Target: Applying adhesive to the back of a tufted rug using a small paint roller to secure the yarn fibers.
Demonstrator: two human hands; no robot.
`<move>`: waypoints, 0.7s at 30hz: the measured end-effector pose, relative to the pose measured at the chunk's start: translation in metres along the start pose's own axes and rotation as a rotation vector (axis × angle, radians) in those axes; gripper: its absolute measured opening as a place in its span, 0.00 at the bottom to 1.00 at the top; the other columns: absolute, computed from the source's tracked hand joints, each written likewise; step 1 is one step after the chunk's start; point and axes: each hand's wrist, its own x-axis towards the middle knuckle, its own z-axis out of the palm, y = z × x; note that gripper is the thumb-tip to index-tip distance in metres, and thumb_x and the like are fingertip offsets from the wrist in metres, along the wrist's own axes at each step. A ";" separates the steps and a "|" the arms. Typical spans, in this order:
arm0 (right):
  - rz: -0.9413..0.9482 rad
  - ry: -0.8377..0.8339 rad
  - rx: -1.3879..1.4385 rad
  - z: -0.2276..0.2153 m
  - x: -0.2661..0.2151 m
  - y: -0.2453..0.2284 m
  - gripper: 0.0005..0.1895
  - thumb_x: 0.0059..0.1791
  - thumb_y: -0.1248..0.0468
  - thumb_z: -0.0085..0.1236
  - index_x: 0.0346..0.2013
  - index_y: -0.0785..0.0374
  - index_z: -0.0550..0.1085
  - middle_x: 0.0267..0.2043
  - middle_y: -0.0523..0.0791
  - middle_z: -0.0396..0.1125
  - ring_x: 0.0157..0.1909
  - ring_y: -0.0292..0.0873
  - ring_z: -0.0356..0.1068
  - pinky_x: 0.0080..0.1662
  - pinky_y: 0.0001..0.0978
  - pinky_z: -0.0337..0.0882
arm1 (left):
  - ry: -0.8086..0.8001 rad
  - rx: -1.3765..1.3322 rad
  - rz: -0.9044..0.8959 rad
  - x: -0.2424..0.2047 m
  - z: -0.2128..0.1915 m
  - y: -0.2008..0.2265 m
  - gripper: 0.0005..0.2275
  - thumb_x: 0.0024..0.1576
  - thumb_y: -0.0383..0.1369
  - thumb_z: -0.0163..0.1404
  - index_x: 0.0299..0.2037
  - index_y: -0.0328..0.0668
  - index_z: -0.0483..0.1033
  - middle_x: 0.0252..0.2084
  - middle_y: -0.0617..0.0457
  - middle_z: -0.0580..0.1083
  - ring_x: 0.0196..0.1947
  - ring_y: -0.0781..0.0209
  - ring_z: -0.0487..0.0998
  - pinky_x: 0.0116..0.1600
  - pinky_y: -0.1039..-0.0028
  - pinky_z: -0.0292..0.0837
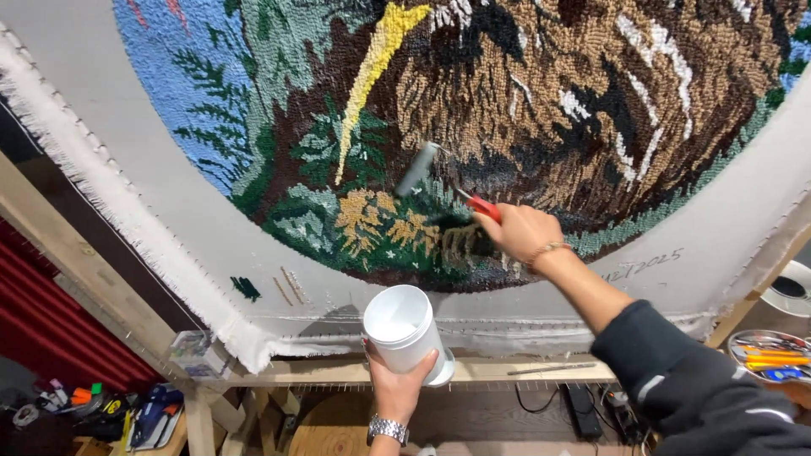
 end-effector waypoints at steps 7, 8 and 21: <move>0.187 -0.042 -0.193 0.018 -0.047 0.159 0.30 0.57 0.34 0.31 0.54 0.44 0.76 0.32 0.44 0.78 0.31 0.48 0.77 0.29 0.38 0.73 | -0.054 -0.018 0.005 -0.007 0.016 -0.007 0.50 0.31 0.39 0.74 0.68 0.48 0.62 0.66 0.50 0.72 0.64 0.53 0.74 0.67 0.63 0.72; 0.224 -0.081 -0.236 0.018 -0.054 0.179 0.32 0.56 0.33 0.29 0.54 0.45 0.76 0.31 0.42 0.78 0.28 0.44 0.77 0.29 0.35 0.75 | -0.068 -0.008 0.013 -0.007 0.019 -0.011 0.51 0.31 0.39 0.74 0.70 0.48 0.60 0.67 0.50 0.70 0.65 0.53 0.72 0.69 0.63 0.70; 0.033 -0.198 -0.376 -0.004 -0.023 0.057 0.38 0.55 0.28 0.22 0.32 0.48 0.75 0.20 0.33 0.60 0.17 0.29 0.61 0.20 0.20 0.65 | -0.092 0.024 -0.010 -0.015 0.032 -0.013 0.52 0.32 0.41 0.74 0.70 0.48 0.59 0.67 0.49 0.71 0.64 0.52 0.73 0.68 0.62 0.71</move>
